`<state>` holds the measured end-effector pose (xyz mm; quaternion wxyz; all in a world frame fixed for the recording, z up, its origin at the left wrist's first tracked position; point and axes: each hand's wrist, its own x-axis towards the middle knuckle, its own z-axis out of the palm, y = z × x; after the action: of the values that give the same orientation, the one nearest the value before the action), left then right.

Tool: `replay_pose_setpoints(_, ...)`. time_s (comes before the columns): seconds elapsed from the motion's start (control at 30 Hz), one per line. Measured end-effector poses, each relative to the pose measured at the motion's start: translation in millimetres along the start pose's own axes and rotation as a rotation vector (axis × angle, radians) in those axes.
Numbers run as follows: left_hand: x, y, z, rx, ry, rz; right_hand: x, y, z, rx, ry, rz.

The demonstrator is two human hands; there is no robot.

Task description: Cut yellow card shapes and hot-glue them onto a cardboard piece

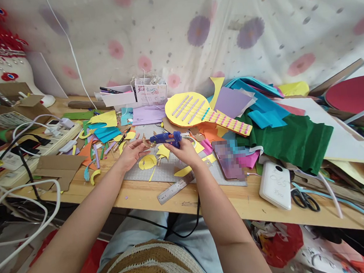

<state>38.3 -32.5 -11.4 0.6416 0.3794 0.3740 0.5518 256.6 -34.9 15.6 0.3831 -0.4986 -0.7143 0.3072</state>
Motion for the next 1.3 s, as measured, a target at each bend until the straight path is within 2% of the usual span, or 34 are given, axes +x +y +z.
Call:
replay_pose_setpoints(0.37,0,-1,-2.4,0.061,-0.058,0.006,0,-2,1,-0.015,0.048,0.025)
replay_pose_setpoints(0.87,0,-2,-3.3,0.068,-0.077,-0.003,-1,-8,2,-0.039,0.056,0.013)
replay_pose_setpoints(1.03,0,3,-3.4,0.019,-0.020,0.030,2,0,-3,-0.009,0.121,0.071)
replay_pose_setpoints(1.17,4,9,-9.1,-0.065,0.101,0.108,6,10,-6,0.070,0.198,0.179)
replay_pose_setpoints(1.3,8,12,-14.6,-0.157,0.218,0.173,12,18,7,-0.007,0.156,0.253)
